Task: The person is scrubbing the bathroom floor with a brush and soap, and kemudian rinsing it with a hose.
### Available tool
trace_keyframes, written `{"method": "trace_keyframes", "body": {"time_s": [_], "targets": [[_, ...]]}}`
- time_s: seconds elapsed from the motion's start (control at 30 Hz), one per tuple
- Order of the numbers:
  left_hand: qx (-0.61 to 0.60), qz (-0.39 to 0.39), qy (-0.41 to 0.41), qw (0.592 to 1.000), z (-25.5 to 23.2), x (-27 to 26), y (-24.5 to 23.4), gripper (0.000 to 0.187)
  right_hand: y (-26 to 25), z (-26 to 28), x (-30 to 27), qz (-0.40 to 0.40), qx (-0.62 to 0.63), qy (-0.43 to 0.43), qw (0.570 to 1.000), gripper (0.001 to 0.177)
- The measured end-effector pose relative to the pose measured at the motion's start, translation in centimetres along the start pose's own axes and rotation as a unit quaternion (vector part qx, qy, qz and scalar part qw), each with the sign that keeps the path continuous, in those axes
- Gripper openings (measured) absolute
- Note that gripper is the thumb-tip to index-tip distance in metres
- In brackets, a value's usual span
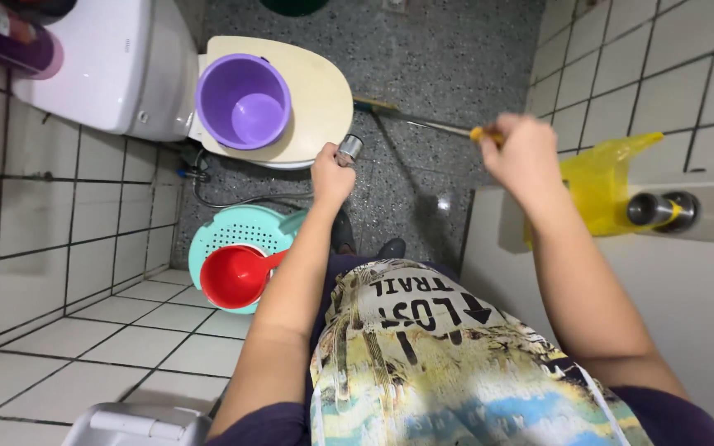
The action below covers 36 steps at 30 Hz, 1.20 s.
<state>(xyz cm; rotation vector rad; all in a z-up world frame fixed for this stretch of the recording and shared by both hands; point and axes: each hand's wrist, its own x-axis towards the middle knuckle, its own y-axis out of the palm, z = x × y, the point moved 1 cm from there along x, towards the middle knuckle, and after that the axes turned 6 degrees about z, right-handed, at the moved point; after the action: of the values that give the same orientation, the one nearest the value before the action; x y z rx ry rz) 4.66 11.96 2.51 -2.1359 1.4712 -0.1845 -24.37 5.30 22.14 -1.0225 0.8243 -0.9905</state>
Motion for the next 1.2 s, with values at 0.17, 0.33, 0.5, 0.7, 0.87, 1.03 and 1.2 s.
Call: {"method": "trace_keyframes", "body": {"time_s": [0.17, 0.33, 0.5, 0.7, 0.87, 1.03, 1.2], "targets": [[0.005, 0.028, -0.034, 0.999, 0.8, 1.1, -0.9, 0.016, 0.2, 1.5, 6.2, -0.133, 0.074, -0.069, 0.986, 0.017], [0.125, 0.07, -0.084, 0.986, 2.7, 3.7, -0.6, 0.021, -0.5, 0.9, 10.6, -0.169, 0.047, -0.062, 0.983, 0.023], [0.199, 0.143, -0.196, 0.949, 3.4, 5.1, -1.0, 0.034, -1.1, 0.2, 11.9, -0.158, 0.06, -0.038, 0.985, 0.022], [0.233, 0.165, -0.237, 0.929, 1.7, 5.9, -1.5, 0.044, -1.6, -1.3, 12.1, -0.174, 0.058, -0.048, 0.982, 0.021], [0.265, 0.109, -0.155, 0.945, 3.3, 6.9, 1.1, 0.042, -2.0, -2.6, 13.0, -0.163, 0.082, -0.066, 0.981, 0.02], [0.291, 0.094, -0.129, 0.943, 1.8, 7.5, 2.8, 0.04, -3.7, -4.2, 15.6, -0.154, 0.079, -0.093, 0.98, 0.023], [0.306, 0.161, -0.154, 0.926, 0.3, 8.6, 5.9, 0.032, -5.3, -7.8, 18.2, -0.154, 0.123, -0.082, 0.977, 0.037]]}}
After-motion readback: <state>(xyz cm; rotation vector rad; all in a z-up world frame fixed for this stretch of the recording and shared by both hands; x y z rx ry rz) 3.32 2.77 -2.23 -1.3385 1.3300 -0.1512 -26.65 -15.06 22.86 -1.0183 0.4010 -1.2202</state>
